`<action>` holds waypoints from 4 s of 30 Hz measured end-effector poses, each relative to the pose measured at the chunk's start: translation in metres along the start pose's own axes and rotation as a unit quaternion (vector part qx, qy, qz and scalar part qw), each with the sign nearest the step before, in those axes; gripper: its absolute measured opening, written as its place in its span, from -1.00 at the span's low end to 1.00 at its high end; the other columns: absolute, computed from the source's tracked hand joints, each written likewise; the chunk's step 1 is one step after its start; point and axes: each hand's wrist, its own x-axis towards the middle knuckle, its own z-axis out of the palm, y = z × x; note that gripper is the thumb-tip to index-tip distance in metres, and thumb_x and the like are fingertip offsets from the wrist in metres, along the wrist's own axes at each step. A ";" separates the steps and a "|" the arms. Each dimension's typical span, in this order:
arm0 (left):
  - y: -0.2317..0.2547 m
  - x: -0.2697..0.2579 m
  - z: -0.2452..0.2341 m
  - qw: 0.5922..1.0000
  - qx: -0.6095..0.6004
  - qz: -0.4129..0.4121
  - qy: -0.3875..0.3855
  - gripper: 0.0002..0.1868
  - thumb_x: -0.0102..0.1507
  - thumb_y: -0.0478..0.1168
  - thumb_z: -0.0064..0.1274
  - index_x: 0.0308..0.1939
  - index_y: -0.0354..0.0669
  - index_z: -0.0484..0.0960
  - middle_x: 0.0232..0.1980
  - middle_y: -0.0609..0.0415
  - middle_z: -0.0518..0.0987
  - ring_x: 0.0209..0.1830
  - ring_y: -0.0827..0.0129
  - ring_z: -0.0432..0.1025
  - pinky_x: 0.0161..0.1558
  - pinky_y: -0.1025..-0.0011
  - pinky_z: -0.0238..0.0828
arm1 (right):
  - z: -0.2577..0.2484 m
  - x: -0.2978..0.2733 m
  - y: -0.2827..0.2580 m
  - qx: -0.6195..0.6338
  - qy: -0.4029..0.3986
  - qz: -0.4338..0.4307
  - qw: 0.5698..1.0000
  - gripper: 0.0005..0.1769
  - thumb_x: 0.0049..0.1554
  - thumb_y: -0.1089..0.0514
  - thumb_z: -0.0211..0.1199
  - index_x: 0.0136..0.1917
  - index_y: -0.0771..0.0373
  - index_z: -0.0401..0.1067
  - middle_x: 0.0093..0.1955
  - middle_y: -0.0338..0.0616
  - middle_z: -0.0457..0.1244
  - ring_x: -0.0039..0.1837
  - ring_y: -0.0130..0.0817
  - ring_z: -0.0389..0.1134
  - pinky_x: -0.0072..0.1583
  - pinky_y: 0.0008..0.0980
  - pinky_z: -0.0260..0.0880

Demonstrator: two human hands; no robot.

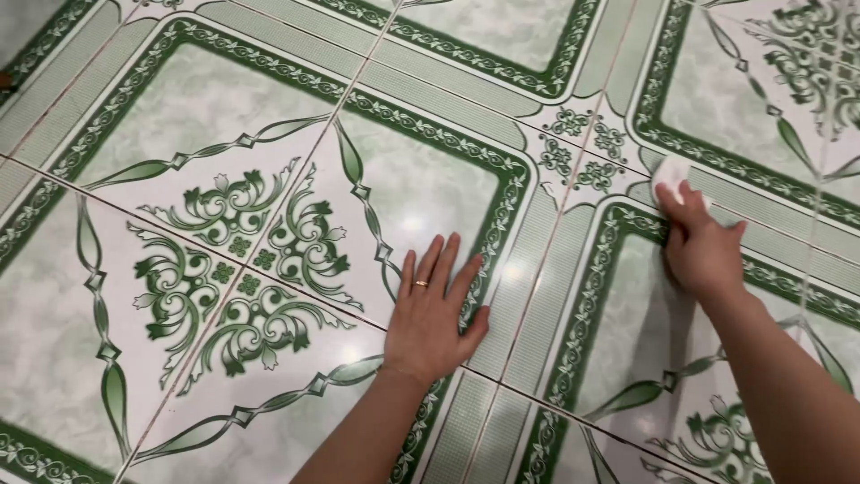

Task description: The person wipes a tiled floor with a white cloth, moving systematically across the surface. They clean around a cardboard box, a stuffed lion toy, and a white fan base, continuing the wiping motion across multiple tiles.

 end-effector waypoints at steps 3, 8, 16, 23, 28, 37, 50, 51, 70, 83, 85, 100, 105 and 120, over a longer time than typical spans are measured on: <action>0.000 0.000 0.000 1.000 -0.006 0.001 0.000 -0.28 0.33 0.19 -0.35 0.52 0.00 0.16 0.64 -0.10 -0.09 0.65 0.09 -0.27 0.54 -0.01 -0.53 | -0.001 0.003 -0.007 -0.002 -0.005 0.034 0.999 -0.23 0.15 0.38 -0.18 0.53 -0.22 0.17 0.67 -0.04 -0.10 0.68 -0.08 -0.21 0.38 0.66 -0.55; -0.003 -0.002 -0.001 1.000 -0.007 0.004 0.013 -0.29 0.32 0.17 -0.31 0.51 -0.01 0.20 0.63 -0.09 -0.06 0.64 0.09 -0.24 0.54 0.00 -0.49 | 0.006 -0.056 -0.001 -0.028 -0.025 -0.029 0.999 -0.23 0.13 0.31 -0.16 0.56 -0.19 0.12 0.65 0.06 -0.11 0.65 0.02 -0.16 0.43 0.56 -0.63; -0.001 -0.002 0.005 1.000 -0.018 0.017 0.008 -0.29 0.31 0.17 -0.29 0.50 -0.01 0.23 0.63 -0.08 -0.06 0.64 0.08 -0.25 0.53 -0.02 -0.50 | -0.002 -0.276 -0.027 0.010 -0.107 -0.107 0.988 -0.01 -0.11 0.44 0.11 0.54 -0.19 0.18 0.66 -0.11 -0.12 0.67 -0.11 -0.19 0.48 0.38 -0.50; 0.036 0.013 0.019 0.999 0.037 -0.016 -0.001 -0.34 0.29 0.09 -0.25 0.44 -0.06 0.27 0.60 -0.23 -0.01 0.62 -0.01 -0.23 0.45 -0.28 -0.42 | -0.024 -0.272 -0.039 -0.045 -0.091 -0.126 0.987 -0.23 0.08 0.34 0.12 0.50 -0.20 0.24 0.61 -0.30 0.00 0.62 -0.22 -0.07 0.54 0.24 -0.45; 0.104 0.041 0.056 0.993 0.042 0.100 -0.053 -0.43 0.25 0.07 -0.12 0.31 0.00 0.39 0.59 -0.27 0.01 0.61 -0.09 -0.15 0.47 -0.23 -0.30 | -0.019 -0.190 -0.003 -0.033 -0.064 -0.063 0.995 -0.17 0.04 0.40 0.07 0.52 -0.19 0.17 0.63 -0.24 -0.07 0.64 -0.24 -0.12 0.55 0.30 -0.53; 0.121 0.051 0.074 0.992 -0.074 0.100 0.014 -0.36 0.21 0.05 -0.21 0.36 -0.05 0.36 0.53 -0.17 0.18 0.59 -0.01 -0.04 0.50 -0.21 -0.32 | -0.021 -0.051 0.059 -0.058 -0.025 0.044 0.997 -0.28 0.28 0.21 -0.10 0.53 -0.59 0.08 0.61 -0.41 -0.01 0.64 -0.22 -0.08 0.42 0.62 -0.37; 0.119 0.051 0.080 0.990 -0.086 0.101 0.043 -0.36 0.17 0.08 -0.15 0.31 -0.02 0.42 0.54 -0.09 0.20 0.59 0.05 -0.01 0.53 -0.14 -0.31 | -0.038 -0.162 0.057 -0.057 -0.079 0.061 0.993 -0.21 0.16 0.24 0.01 0.52 -0.54 0.12 0.64 -0.30 -0.05 0.66 -0.19 -0.14 0.47 0.51 -0.33; 0.118 0.050 0.082 0.991 -0.080 0.103 0.042 -0.36 0.18 0.08 -0.15 0.32 -0.02 0.42 0.54 -0.10 0.19 0.59 0.05 -0.02 0.54 -0.13 -0.31 | -0.037 -0.192 0.059 -0.057 -0.098 0.063 0.992 -0.13 0.12 0.28 0.06 0.52 -0.58 0.11 0.64 -0.35 -0.06 0.65 -0.24 -0.13 0.50 0.44 -0.31; 0.118 0.054 0.066 0.992 -0.060 0.113 -0.008 -0.38 0.26 0.09 -0.24 0.35 -0.07 0.40 0.57 -0.13 0.12 0.59 0.02 -0.08 0.52 -0.12 -0.37 | -0.041 -0.141 0.102 -0.026 -0.002 0.025 0.999 -0.31 0.16 0.28 -0.04 0.48 -0.28 0.23 0.64 -0.10 -0.07 0.50 0.12 0.09 0.48 0.51 -0.59; 0.117 0.053 0.070 0.993 -0.038 0.111 -0.027 -0.33 0.28 0.12 -0.33 0.44 -0.03 0.30 0.61 -0.11 0.03 0.62 0.05 -0.18 0.53 -0.11 -0.50 | -0.058 -0.102 0.080 -0.064 -0.071 0.198 0.976 -0.36 0.28 0.09 -0.28 0.57 -0.44 -0.04 0.71 -0.23 -0.28 0.58 0.04 -0.09 0.46 0.53 -0.46; 0.118 0.055 0.071 0.992 -0.036 0.118 -0.010 -0.34 0.30 0.12 -0.34 0.44 -0.03 0.30 0.61 -0.10 0.04 0.63 0.06 -0.17 0.54 -0.10 -0.49 | -0.058 -0.134 0.078 -0.093 -0.089 0.221 0.967 -0.32 0.27 0.10 -0.28 0.58 -0.47 -0.10 0.71 -0.31 -0.33 0.44 0.26 0.14 0.53 0.40 -0.48; 0.141 0.006 -0.011 0.932 0.048 0.102 -0.343 -0.27 0.38 0.01 -0.28 0.59 -0.01 -0.15 0.66 -0.15 -0.39 0.65 -0.05 -0.52 0.50 -0.17 -0.59 | -0.005 -0.272 -0.031 -0.036 -0.166 0.022 0.985 -0.18 0.12 0.23 -0.02 0.54 -0.51 0.10 0.67 -0.49 -0.15 0.68 -0.42 -0.21 0.48 0.28 -0.34; 0.124 -0.059 0.047 0.941 0.194 0.217 0.172 0.22 0.03 0.33 -0.36 0.60 -0.29 -0.33 0.67 -0.19 -0.33 0.68 0.05 -0.41 0.55 0.12 -0.46 | -0.007 -0.220 -0.090 0.069 -0.237 0.005 0.969 -0.31 0.28 0.03 -0.10 0.63 -0.29 -0.16 0.70 -0.44 -0.24 0.71 -0.32 -0.34 0.50 0.34 -0.49; 0.139 -0.047 0.043 0.898 0.117 0.247 -0.345 -0.29 0.38 0.15 -0.59 0.60 0.15 -0.25 0.68 0.21 -0.39 0.67 0.24 -0.50 0.51 -0.04 -0.66 | -0.054 -0.201 -0.103 0.245 -0.035 0.255 0.935 -0.33 0.17 0.02 0.12 0.55 -0.14 0.21 0.48 -0.12 0.22 0.47 -0.25 0.27 0.36 -0.21 0.27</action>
